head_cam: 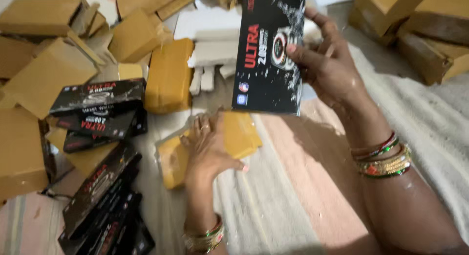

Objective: The person unpacks smartwatch boxes, places the watches and accessories into cardboard shipping boxes, and seals them with tape. The process is repeated for multiple units.

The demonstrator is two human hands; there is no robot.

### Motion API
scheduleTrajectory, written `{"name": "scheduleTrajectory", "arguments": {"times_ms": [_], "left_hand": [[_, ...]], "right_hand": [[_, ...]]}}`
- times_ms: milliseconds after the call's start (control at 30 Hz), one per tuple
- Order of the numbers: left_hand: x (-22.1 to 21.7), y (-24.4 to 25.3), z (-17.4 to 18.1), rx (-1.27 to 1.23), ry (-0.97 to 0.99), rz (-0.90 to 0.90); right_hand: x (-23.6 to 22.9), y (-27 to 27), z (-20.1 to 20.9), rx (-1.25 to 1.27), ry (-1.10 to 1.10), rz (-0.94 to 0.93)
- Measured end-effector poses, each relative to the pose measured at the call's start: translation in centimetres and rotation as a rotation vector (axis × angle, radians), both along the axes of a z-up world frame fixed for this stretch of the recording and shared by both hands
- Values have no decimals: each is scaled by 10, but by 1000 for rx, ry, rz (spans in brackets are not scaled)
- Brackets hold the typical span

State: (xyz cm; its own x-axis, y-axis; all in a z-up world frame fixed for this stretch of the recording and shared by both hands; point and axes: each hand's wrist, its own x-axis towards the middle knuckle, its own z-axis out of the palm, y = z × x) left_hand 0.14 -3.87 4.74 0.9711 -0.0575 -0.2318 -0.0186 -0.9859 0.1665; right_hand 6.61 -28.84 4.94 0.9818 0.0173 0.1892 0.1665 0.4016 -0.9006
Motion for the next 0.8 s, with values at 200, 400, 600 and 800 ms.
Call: {"name": "scheduleTrajectory", "arguments": {"times_ms": [200, 400, 600, 800], "left_hand": [[-7, 23, 20, -324, 25, -152], [-25, 36, 36, -385, -332, -235], [0, 16, 9, -254, -510, -119], [28, 21, -28, -308, -698, -218]], "right_hand": [[2, 5, -1, 70, -29, 42], [2, 0, -1, 212, -71, 16], [2, 2, 1, 289, -80, 34], [-1, 13, 4, 113, -42, -38]]}}
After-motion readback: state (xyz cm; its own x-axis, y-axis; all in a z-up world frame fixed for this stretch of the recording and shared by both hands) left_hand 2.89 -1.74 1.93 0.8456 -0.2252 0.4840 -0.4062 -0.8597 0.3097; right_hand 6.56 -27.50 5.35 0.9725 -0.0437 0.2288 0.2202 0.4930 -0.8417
